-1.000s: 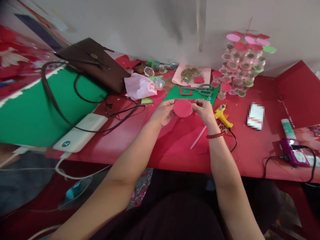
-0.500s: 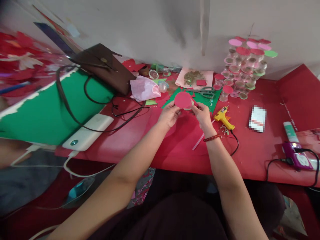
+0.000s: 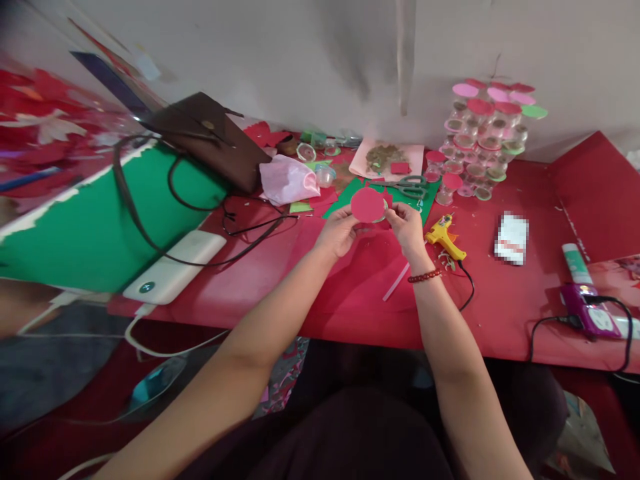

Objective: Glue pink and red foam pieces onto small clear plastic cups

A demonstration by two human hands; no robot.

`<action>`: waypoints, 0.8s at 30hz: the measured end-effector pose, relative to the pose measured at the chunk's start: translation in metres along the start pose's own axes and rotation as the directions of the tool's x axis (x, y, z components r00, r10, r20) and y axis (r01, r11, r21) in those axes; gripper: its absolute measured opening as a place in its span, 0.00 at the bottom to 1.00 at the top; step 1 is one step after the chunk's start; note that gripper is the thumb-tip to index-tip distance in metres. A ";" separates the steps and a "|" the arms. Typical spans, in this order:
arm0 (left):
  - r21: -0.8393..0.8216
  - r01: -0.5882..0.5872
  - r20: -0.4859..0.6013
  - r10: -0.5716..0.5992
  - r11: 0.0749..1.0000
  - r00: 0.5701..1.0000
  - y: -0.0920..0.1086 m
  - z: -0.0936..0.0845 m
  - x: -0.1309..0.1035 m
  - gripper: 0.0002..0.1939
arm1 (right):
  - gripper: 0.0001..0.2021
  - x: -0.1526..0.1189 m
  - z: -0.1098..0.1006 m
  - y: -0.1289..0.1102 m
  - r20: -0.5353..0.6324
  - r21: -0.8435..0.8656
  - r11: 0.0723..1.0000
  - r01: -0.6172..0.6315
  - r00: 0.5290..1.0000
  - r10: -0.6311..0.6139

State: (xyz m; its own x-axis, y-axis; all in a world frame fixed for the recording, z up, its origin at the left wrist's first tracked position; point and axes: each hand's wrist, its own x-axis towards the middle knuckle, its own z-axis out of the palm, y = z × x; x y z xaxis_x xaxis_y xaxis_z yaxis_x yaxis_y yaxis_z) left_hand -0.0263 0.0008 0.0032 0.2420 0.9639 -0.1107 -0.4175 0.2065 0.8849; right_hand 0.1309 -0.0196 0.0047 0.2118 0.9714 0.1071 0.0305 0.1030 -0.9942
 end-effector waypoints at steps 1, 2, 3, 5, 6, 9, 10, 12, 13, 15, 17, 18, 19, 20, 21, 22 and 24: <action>-0.008 -0.004 -0.023 0.004 1.000 1.000 -0.001 0.002 -0.001 0.17 | 0.08 -0.002 0.004 0.002 0.000 0.015 1.000 0.012 1.000 -0.012; -0.015 -0.006 -0.044 0.006 1.000 0.999 -0.002 0.004 -0.001 0.17 | 0.07 -0.003 0.008 0.003 -0.004 0.025 0.999 0.024 1.000 -0.024; -0.024 -0.007 -0.060 0.005 1.000 0.998 -0.002 0.005 -0.002 0.16 | 0.06 -0.005 0.011 0.005 -0.014 0.031 0.999 0.035 0.999 -0.035; -0.047 0.000 -0.069 -0.003 0.999 0.998 -0.002 0.005 -0.001 0.16 | 0.07 -0.006 0.017 0.008 -0.037 0.040 0.998 0.049 0.998 -0.047; -0.057 0.008 -0.065 -0.011 0.998 0.998 -0.001 0.005 -0.001 0.16 | 0.08 -0.006 0.018 0.009 -0.040 0.040 0.998 0.050 0.998 -0.048; -0.065 0.007 -0.069 -0.012 0.998 0.998 0.000 0.002 0.003 0.14 | 0.10 -0.004 0.015 0.009 0.005 0.011 1.000 0.029 1.000 -0.029; -0.058 -0.011 -0.078 0.007 0.998 0.997 0.000 0.001 0.004 0.12 | 0.10 -0.003 0.012 0.008 0.027 -0.004 1.000 0.019 0.999 -0.018; -0.033 -0.062 -0.099 0.058 0.998 0.993 0.000 0.000 0.005 0.11 | 0.09 -0.002 0.007 0.006 0.051 -0.024 1.000 0.006 0.999 -0.005; -0.020 -0.079 -0.100 0.077 0.997 0.992 0.000 0.000 0.005 0.11 | 0.09 -0.001 0.005 0.005 0.053 -0.025 1.000 0.005 0.999 -0.004; -0.014 -0.076 -0.081 0.074 0.997 0.994 0.000 0.000 0.004 0.12 | 0.09 -0.001 0.002 0.003 0.038 -0.022 1.000 0.016 0.999 -0.015; -0.039 -0.036 -0.048 0.035 0.999 0.998 0.000 0.002 0.002 0.13 | 0.09 -0.001 0.001 0.001 0.012 -0.027 0.999 0.025 1.000 -0.024; -0.057 -0.013 -0.035 0.011 0.998 0.999 0.000 0.003 0.001 0.13 | 0.09 -0.001 0.002 0.001 0.000 -0.035 0.999 0.025 1.000 -0.025; -0.074 0.007 -0.030 -0.009 0.997 1.000 0.000 0.005 0.000 0.13 | 0.09 -0.002 0.003 0.000 -0.011 -0.046 0.999 0.024 1.000 -0.025; -0.088 0.021 -0.033 -0.024 0.996 0.999 0.000 0.005 -0.001 0.14 | 0.09 -0.002 0.004 0.000 -0.019 -0.056 0.998 0.021 1.000 -0.022; -0.097 0.030 -0.040 -0.034 0.995 0.999 0.001 0.006 -0.001 0.14 | 0.09 -0.003 0.006 0.000 -0.021 -0.062 0.998 0.017 1.000 -0.018; -0.103 0.034 -0.051 -0.040 0.994 0.998 0.001 0.006 -0.001 0.14 | 0.09 -0.004 0.008 0.000 -0.023 -0.061 0.998 0.015 1.000 -0.016; -0.103 0.033 -0.070 -0.040 0.994 0.997 0.001 0.005 0.000 0.14 | 0.09 -0.005 0.011 0.001 -0.026 -0.039 0.999 0.013 1.000 -0.014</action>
State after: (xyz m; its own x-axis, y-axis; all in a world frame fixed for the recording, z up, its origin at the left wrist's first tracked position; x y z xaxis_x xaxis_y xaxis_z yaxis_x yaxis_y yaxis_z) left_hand -0.0219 0.0004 0.0067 0.1965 0.9642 -0.1779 -0.4971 0.2544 0.8296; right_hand 0.1192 -0.0217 0.0029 0.2365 0.9641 0.1208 0.0710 0.1068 -0.9917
